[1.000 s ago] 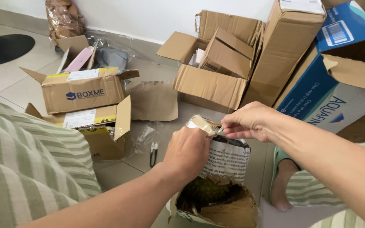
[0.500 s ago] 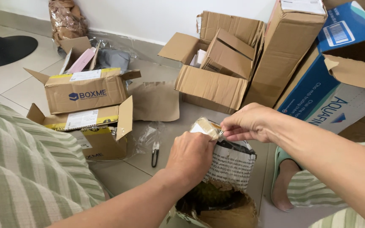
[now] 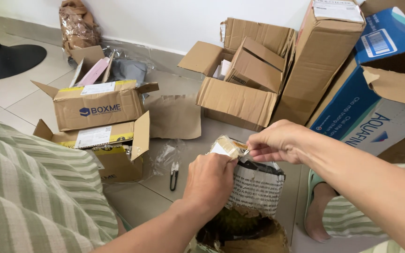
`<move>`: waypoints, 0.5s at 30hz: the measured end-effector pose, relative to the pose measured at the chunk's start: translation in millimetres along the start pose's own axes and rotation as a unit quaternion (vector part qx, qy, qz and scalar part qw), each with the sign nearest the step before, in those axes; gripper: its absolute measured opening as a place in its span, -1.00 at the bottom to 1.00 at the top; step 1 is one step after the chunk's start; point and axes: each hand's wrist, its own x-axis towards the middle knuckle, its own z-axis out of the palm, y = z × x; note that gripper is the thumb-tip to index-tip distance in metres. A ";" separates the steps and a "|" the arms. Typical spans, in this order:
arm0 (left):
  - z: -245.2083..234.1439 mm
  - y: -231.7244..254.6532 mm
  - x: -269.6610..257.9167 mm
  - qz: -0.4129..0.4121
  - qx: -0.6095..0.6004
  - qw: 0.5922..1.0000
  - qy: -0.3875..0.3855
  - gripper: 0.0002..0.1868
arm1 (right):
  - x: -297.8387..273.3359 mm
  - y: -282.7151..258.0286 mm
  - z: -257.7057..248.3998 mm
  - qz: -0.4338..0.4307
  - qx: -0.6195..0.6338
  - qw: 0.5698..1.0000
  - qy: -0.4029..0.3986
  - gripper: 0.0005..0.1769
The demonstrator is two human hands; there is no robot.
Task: The person places a small container on a counter, then sits on the floor and opens a padded shipping bag to reveal a durian fruit. They remove the fruit and set it aside, then begin to fold the empty packaging.
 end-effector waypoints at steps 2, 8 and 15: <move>-0.5 0.5 0.0 -0.010 0.001 1.000 -0.002 -0.77 | 0.2 -1.9 -3.3 0.005 -0.015 1.000 0.001 -0.89; 0.7 -0.5 -1.0 -0.001 -0.004 1.000 -0.003 -0.77 | 5.9 -1.1 -3.1 0.014 -0.009 1.000 -0.011 -0.89; -0.7 -3.9 -2.7 -0.019 -0.029 0.999 0.007 -0.78 | 12.4 -3.6 0.1 -0.003 0.005 1.000 -0.001 -0.93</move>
